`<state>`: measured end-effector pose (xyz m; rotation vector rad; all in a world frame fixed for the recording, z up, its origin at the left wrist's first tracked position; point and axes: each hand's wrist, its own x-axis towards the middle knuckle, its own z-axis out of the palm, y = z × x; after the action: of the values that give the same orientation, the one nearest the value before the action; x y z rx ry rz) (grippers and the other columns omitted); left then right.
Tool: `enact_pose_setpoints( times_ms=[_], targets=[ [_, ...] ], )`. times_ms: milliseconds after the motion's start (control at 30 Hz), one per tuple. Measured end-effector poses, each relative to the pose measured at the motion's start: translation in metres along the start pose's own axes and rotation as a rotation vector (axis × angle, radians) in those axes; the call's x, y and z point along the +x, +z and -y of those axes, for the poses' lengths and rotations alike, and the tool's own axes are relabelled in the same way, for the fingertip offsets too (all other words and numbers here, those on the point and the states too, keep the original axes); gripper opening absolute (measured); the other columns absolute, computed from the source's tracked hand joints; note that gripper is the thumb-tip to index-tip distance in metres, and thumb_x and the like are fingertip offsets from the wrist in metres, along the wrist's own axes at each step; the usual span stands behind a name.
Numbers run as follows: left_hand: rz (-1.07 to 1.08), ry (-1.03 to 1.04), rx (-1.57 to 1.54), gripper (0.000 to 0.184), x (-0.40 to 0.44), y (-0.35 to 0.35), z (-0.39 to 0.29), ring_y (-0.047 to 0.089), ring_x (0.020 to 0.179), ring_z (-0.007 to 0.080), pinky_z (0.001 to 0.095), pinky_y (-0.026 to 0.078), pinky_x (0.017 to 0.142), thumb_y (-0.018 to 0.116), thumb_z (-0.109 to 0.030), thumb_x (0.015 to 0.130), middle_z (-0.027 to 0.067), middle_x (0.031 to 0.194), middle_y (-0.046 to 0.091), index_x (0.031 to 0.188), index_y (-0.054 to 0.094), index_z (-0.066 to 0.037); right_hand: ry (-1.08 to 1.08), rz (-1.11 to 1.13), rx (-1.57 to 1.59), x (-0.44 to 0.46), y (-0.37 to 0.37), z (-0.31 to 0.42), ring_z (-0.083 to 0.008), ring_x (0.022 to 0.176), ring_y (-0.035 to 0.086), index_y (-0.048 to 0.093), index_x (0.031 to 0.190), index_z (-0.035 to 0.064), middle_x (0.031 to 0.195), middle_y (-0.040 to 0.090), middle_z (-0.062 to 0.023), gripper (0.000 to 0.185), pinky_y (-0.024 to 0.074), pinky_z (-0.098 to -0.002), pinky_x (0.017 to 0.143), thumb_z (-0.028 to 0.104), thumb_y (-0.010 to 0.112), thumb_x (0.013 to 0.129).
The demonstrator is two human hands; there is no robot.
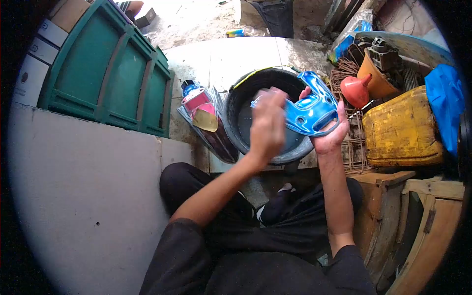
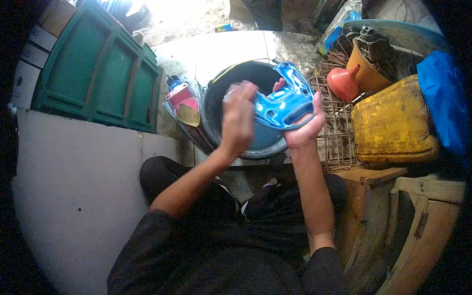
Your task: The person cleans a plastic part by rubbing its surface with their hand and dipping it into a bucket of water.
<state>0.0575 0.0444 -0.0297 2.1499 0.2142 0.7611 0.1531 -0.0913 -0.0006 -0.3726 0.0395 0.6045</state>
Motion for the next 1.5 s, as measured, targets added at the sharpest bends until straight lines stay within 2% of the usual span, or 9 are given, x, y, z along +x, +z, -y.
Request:
enact_pose_setpoints(
  times_ms=[233,300,500,633,733,1033,1100,1267,1500],
  targets=[
    [0.152,0.352,-0.072,0.039,-0.014,-0.002,-0.009,0.039,0.136,0.0387,0.0451,0.039,0.110,0.050,-0.013,0.094,0.0209,0.136,0.054,0.131,0.057,-0.003,0.065,0.008,0.091,0.003,-0.012,0.000,-0.0377,0.119,0.053,0.039,0.139,-0.0065,0.130,0.053,-0.0259,0.073,0.0405,-0.0517,0.106,0.050,0.050,0.094],
    [-0.145,0.002,0.066,0.040,0.004,0.007,0.012,0.042,0.134,0.0400,0.0452,0.040,0.109,0.053,-0.012,0.092,0.0209,0.137,0.053,0.131,0.058,-0.004,0.024,-0.011,0.057,-0.002,0.006,-0.001,-0.0379,0.120,0.052,0.039,0.140,-0.0061,0.130,0.053,-0.0262,0.073,0.0404,-0.0521,0.106,0.050,0.049,0.095],
    [0.152,0.237,-0.089,0.040,-0.027,-0.003,-0.028,0.047,0.128,0.0401,0.0444,0.031,0.113,0.036,-0.011,0.099,0.0220,0.138,0.052,0.132,0.054,0.003,0.051,-0.051,0.023,0.004,-0.018,-0.003,-0.0386,0.116,0.055,0.041,0.137,-0.0079,0.128,0.054,-0.0264,0.074,0.0410,-0.0537,0.104,0.052,0.048,0.095],
    [-0.169,-0.085,0.073,0.037,-0.004,0.007,0.010,0.043,0.132,0.0397,0.0465,0.032,0.112,0.038,-0.012,0.100,0.0224,0.135,0.054,0.128,0.058,0.002,0.007,0.020,-0.004,-0.005,0.013,-0.004,-0.0371,0.117,0.055,0.042,0.137,-0.0076,0.128,0.054,-0.0255,0.075,0.0414,-0.0516,0.105,0.053,0.048,0.095],
    [0.131,0.150,-0.160,0.037,-0.035,0.000,-0.023,0.036,0.140,0.0394,0.0457,0.027,0.117,0.047,-0.010,0.095,0.0203,0.139,0.052,0.130,0.058,0.001,-0.010,0.053,-0.031,0.002,-0.013,0.001,-0.0384,0.125,0.048,0.030,0.143,-0.0119,0.135,0.047,-0.0289,0.080,0.0358,-0.0496,0.111,0.050,0.048,0.095],
    [0.068,0.289,-0.148,0.038,-0.022,0.005,-0.013,0.045,0.127,0.0419,0.0476,0.029,0.112,0.035,-0.009,0.099,0.0222,0.131,0.057,0.125,0.059,0.004,0.002,-0.104,0.045,-0.002,-0.009,0.000,-0.0387,0.112,0.057,0.044,0.135,-0.0078,0.124,0.056,-0.0270,0.071,0.0421,-0.0518,0.104,0.051,0.044,0.094],
    [-0.275,-0.034,-0.049,0.035,0.006,0.010,0.005,0.048,0.124,0.0416,0.0488,0.030,0.110,0.035,-0.008,0.099,0.0214,0.127,0.059,0.121,0.061,0.003,-0.036,-0.070,-0.028,-0.003,0.000,-0.003,-0.0390,0.113,0.056,0.043,0.135,-0.0077,0.124,0.055,-0.0271,0.072,0.0422,-0.0517,0.104,0.051,0.045,0.094],
    [0.065,0.320,-0.185,0.039,-0.025,0.007,-0.003,0.039,0.136,0.0362,0.0463,0.027,0.115,0.034,-0.013,0.102,0.0201,0.133,0.058,0.125,0.062,0.002,0.048,-0.108,0.091,-0.004,-0.006,-0.001,-0.0385,0.116,0.055,0.043,0.136,-0.0076,0.123,0.057,-0.0265,0.072,0.0415,-0.0518,0.104,0.051,0.041,0.095],
    [-0.024,0.191,-0.154,0.038,-0.019,0.008,0.001,0.041,0.134,0.0395,0.0466,0.026,0.116,0.037,-0.014,0.100,0.0222,0.135,0.055,0.125,0.060,0.003,-0.004,-0.076,0.047,0.000,-0.016,0.002,-0.0397,0.115,0.055,0.042,0.136,-0.0087,0.124,0.056,-0.0274,0.073,0.0408,-0.0522,0.106,0.051,0.043,0.094]
  ],
)
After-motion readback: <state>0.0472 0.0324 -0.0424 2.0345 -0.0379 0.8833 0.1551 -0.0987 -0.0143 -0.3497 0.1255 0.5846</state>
